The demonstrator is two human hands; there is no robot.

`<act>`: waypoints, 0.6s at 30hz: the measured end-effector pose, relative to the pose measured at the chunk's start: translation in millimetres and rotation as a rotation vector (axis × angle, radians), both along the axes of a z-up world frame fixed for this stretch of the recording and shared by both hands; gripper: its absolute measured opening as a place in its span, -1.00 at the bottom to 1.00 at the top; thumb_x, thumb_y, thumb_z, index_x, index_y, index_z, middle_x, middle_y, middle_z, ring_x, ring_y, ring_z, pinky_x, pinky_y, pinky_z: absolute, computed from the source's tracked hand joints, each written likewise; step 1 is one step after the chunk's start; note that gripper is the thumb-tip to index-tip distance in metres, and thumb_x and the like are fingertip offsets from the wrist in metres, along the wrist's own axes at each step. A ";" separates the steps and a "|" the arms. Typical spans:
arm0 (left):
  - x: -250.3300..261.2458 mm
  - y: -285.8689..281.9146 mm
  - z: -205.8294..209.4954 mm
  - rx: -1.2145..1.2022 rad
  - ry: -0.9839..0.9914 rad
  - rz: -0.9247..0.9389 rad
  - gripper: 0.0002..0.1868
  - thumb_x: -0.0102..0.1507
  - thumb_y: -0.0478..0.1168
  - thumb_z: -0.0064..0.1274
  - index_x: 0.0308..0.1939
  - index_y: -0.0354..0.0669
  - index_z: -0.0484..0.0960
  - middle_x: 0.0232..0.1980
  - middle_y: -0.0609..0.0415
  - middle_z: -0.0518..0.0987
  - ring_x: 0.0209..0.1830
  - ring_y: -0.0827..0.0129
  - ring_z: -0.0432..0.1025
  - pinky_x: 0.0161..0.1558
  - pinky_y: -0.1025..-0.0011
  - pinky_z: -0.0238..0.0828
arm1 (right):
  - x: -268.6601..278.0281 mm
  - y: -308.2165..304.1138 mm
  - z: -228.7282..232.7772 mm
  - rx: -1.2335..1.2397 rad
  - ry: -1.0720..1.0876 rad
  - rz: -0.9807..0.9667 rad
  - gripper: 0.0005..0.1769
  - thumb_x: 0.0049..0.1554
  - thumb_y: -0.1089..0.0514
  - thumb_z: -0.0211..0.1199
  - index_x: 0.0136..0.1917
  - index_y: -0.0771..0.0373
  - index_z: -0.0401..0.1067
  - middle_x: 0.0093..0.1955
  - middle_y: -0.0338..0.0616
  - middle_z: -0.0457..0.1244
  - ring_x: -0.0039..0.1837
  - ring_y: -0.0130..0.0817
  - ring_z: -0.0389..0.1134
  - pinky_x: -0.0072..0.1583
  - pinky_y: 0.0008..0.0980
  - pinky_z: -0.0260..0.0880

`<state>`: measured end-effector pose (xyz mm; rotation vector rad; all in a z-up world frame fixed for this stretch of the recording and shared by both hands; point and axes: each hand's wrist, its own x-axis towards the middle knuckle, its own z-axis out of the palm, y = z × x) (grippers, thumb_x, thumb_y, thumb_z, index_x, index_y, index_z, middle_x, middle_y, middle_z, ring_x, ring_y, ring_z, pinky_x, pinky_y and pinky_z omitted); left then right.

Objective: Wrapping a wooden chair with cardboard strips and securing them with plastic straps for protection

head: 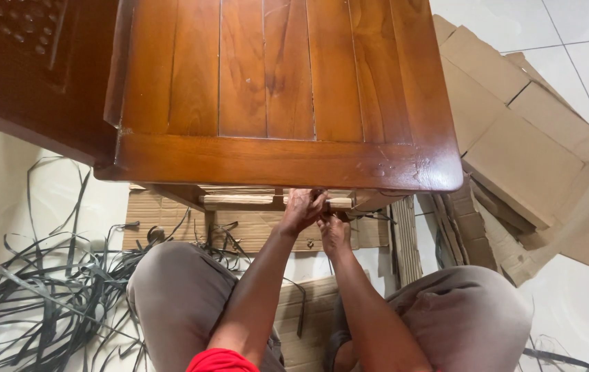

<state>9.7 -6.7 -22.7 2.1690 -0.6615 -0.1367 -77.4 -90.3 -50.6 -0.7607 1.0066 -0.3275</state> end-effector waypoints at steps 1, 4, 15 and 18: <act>-0.7 -0.5 -4.3 -0.001 0.002 -0.004 -0.66 0.35 0.06 0.01 -0.20 -0.09 0.72 -0.31 -0.08 0.67 -0.18 -0.03 0.60 0.23 -0.02 0.26 | -5.7 -2.2 -14.7 -0.001 0.002 -0.004 -0.66 -0.09 0.43 0.33 0.02 0.44 0.54 -0.20 -0.02 0.37 -0.18 -0.26 0.42 -0.06 -0.45 0.55; -1.5 -1.8 -10.3 0.003 -0.041 -0.008 -0.70 0.36 0.05 0.00 -0.20 -0.03 0.71 -0.33 -0.04 0.67 -0.20 0.02 0.62 0.22 0.01 0.27 | -17.1 -8.8 -44.7 -0.069 -0.075 0.050 -0.54 -0.02 0.42 0.37 0.19 0.46 0.45 -0.09 0.03 0.40 -0.05 -0.17 0.44 0.15 -0.15 0.52; -5.8 -0.3 -17.4 -0.198 0.106 0.013 -0.83 0.31 0.01 0.13 -0.11 0.12 0.64 -0.20 0.08 0.71 -0.03 0.14 0.61 0.38 -0.06 0.15 | -32.3 2.4 46.0 -0.508 0.286 0.387 -0.72 0.16 0.09 0.18 -0.35 0.20 0.48 -0.56 -0.22 0.18 -0.51 -0.42 0.21 -0.36 -0.38 0.20; -17.6 4.2 27.9 -0.204 0.184 0.011 -0.81 0.34 0.04 0.08 -0.13 0.10 0.65 -0.24 0.02 0.71 0.01 0.05 0.59 0.45 -0.06 0.05 | -39.5 8.3 65.0 -0.448 0.229 0.361 -0.82 0.17 0.14 0.15 -0.24 0.21 0.45 -0.55 -0.25 0.11 -0.51 -0.51 0.10 -0.43 -0.50 0.12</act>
